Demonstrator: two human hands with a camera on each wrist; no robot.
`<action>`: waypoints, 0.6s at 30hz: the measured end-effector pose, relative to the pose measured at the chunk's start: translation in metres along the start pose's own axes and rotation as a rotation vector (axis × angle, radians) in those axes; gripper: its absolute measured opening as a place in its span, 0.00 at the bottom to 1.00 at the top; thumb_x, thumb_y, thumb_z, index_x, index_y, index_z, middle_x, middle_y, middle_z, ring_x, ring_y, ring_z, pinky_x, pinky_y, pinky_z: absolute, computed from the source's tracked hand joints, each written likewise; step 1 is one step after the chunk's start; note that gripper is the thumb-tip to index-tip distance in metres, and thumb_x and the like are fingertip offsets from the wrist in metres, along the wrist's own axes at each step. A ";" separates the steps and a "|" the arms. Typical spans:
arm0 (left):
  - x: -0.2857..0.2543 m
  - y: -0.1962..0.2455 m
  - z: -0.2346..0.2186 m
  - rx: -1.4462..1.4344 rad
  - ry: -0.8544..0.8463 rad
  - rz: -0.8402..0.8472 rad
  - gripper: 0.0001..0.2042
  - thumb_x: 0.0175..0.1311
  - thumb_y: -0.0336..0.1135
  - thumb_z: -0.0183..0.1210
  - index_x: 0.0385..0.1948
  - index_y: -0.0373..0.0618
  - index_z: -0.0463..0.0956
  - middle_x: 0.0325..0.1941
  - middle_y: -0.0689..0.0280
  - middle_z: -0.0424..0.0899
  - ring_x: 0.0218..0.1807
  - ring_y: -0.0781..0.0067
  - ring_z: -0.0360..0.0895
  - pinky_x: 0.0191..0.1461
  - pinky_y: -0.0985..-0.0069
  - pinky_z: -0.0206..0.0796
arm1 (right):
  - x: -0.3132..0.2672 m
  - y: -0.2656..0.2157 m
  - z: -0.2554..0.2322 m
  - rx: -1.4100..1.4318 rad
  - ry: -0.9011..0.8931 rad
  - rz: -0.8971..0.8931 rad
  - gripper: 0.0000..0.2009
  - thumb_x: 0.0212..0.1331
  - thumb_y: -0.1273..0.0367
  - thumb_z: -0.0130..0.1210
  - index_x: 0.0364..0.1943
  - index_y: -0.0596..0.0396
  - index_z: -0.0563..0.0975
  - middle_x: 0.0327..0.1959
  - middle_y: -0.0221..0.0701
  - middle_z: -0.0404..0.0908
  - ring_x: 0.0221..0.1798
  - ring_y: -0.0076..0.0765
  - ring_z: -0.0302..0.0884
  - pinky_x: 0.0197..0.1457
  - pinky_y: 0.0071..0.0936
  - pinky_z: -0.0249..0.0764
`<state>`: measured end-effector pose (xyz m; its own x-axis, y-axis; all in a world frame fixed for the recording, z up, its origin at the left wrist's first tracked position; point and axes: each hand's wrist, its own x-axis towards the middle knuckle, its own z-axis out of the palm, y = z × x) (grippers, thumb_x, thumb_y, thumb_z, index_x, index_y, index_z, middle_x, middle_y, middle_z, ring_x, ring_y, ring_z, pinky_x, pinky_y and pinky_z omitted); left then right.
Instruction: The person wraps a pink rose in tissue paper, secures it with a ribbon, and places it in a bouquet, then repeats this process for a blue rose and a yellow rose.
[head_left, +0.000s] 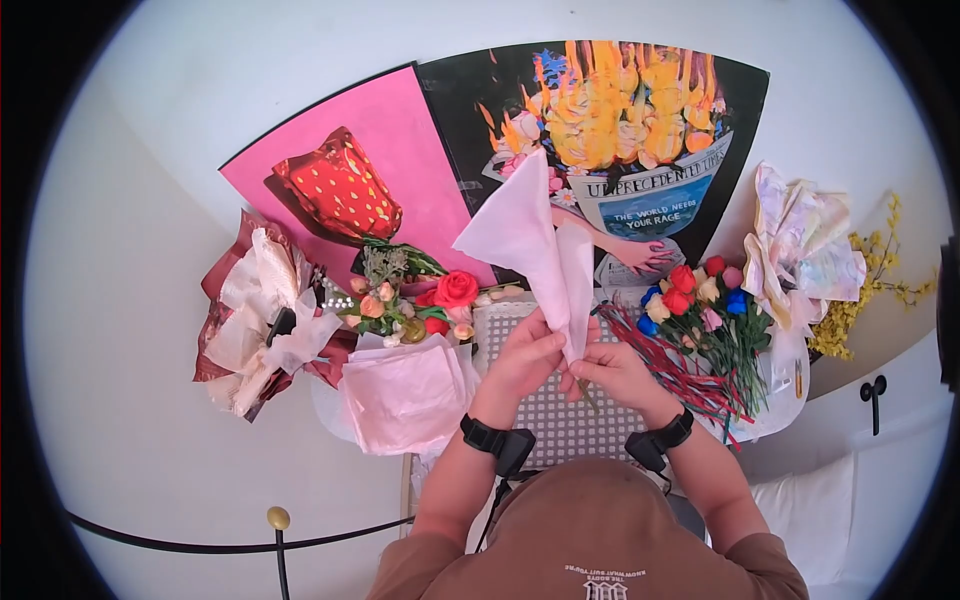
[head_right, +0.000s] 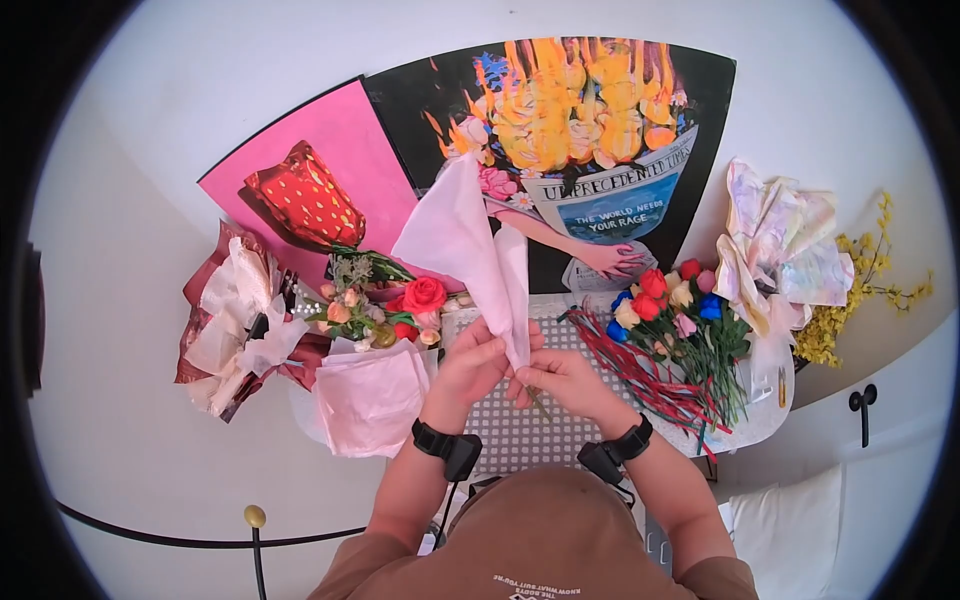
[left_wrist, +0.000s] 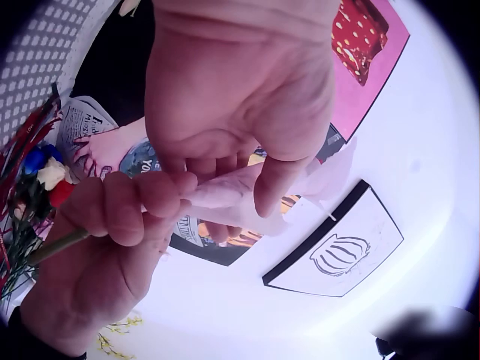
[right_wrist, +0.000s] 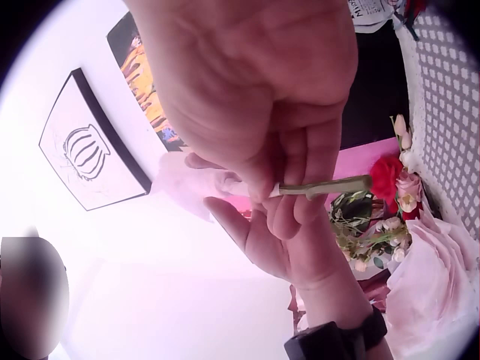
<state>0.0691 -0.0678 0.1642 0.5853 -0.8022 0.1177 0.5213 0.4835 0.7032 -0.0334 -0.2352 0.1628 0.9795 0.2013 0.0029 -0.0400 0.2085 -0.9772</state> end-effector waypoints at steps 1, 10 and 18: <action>-0.001 -0.001 0.001 0.033 -0.054 -0.004 0.22 0.69 0.30 0.57 0.64 0.38 0.65 0.61 0.52 0.77 0.48 0.63 0.81 0.46 0.62 0.79 | 0.000 0.003 -0.003 0.013 0.007 -0.017 0.09 0.72 0.70 0.51 0.44 0.63 0.80 0.36 0.35 0.85 0.35 0.28 0.83 0.41 0.26 0.79; -0.002 -0.019 -0.014 0.164 0.038 0.035 0.14 0.70 0.29 0.56 0.56 0.39 0.73 0.53 0.55 0.82 0.50 0.68 0.82 0.53 0.71 0.76 | 0.001 0.011 -0.001 0.247 0.037 0.022 0.11 0.72 0.68 0.51 0.45 0.62 0.80 0.33 0.31 0.84 0.31 0.24 0.79 0.35 0.22 0.74; 0.005 -0.031 0.008 0.266 0.360 0.200 0.14 0.70 0.25 0.56 0.55 0.38 0.73 0.48 0.59 0.84 0.50 0.66 0.83 0.54 0.70 0.76 | -0.002 0.010 0.010 -0.550 0.434 -0.169 0.07 0.68 0.71 0.57 0.41 0.63 0.81 0.30 0.28 0.84 0.28 0.24 0.81 0.32 0.21 0.76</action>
<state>0.0513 -0.0894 0.1489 0.8599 -0.5079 0.0516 0.2276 0.4718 0.8518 -0.0374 -0.2238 0.1553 0.9582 -0.2131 0.1910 0.1128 -0.3320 -0.9365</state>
